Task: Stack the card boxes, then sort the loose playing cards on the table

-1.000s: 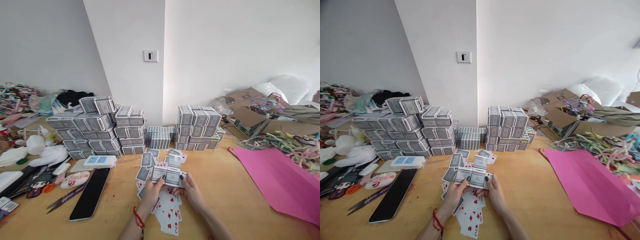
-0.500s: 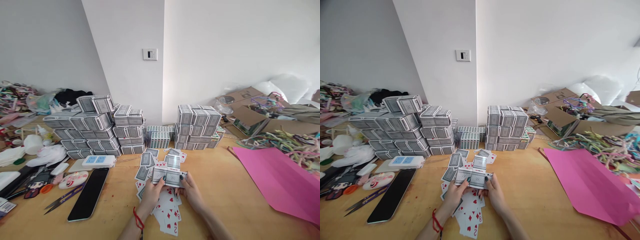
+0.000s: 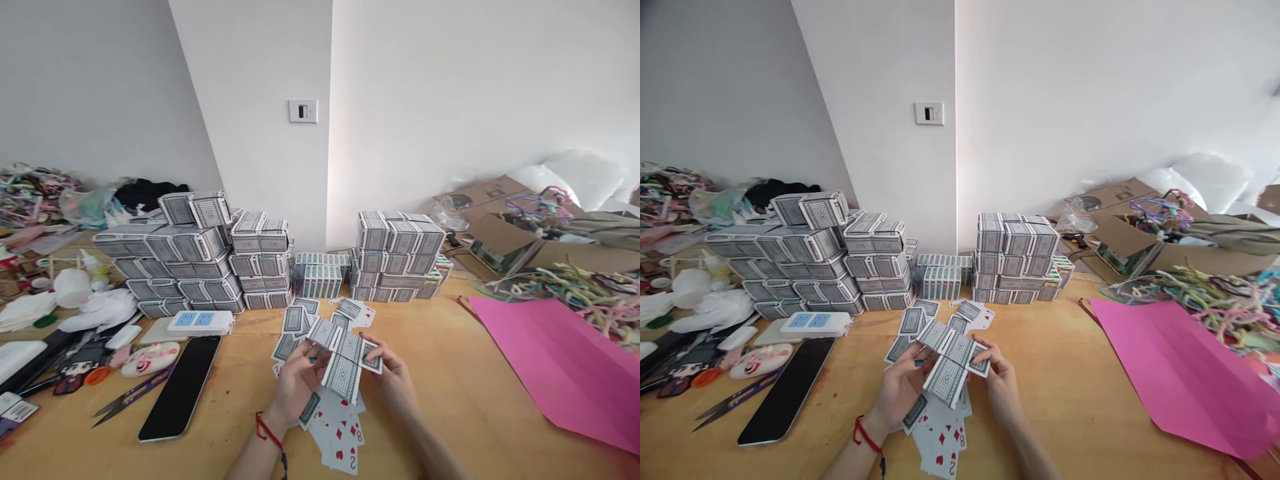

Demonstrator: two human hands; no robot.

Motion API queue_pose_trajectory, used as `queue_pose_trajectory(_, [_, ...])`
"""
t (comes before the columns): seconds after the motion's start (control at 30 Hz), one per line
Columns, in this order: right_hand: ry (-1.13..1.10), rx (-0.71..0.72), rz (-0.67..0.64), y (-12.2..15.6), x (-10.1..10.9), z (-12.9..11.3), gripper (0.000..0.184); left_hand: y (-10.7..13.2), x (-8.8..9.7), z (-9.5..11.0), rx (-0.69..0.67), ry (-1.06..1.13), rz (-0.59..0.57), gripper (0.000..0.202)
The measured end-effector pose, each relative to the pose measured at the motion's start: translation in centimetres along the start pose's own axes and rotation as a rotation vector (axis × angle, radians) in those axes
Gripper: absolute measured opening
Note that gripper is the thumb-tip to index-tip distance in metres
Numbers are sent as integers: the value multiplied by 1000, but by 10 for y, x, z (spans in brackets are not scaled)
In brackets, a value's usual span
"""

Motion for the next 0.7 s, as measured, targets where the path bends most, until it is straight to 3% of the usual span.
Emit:
queue_pose_trajectory(0.07, [61,5,-14,0,1,3,15,1,0,0,56,36,7,29])
queue_pose_trajectory(0.17, [195,-15,-55,1,0,8,16,-1,4,-8,108,-39,133,15])
queue_pose_trajectory(0.23, [244,-22,-70,3,-2,8,14,-3,8,-12,93,-114,228,18])
queue_pose_trajectory(0.3, [188,-49,-85,5,-6,5,12,-6,11,-13,51,-170,299,22])
queue_pose_trajectory(0.37, [45,-100,-93,6,-10,1,24,-7,13,-11,6,-197,347,24])
queue_pose_trajectory(0.5, [-156,-206,-30,5,-13,1,35,-7,11,-8,-15,-208,365,22])
queue_pose_trajectory(0.6, [-100,-255,-26,3,-11,9,24,-5,7,-10,9,-204,336,21])
queue_pose_trajectory(0.7, [-36,-266,-27,3,-8,13,27,-1,1,-10,36,-205,250,22])
Point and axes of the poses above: each hand's wrist, its own y-axis away from the middle knuckle, its own x-axis out of the back of the hand, z = x × y, the point moved 4 cm from there along -y, towards the middle knuckle, and after that the axes turned 9 degrees about z, right-handed, at the moved point
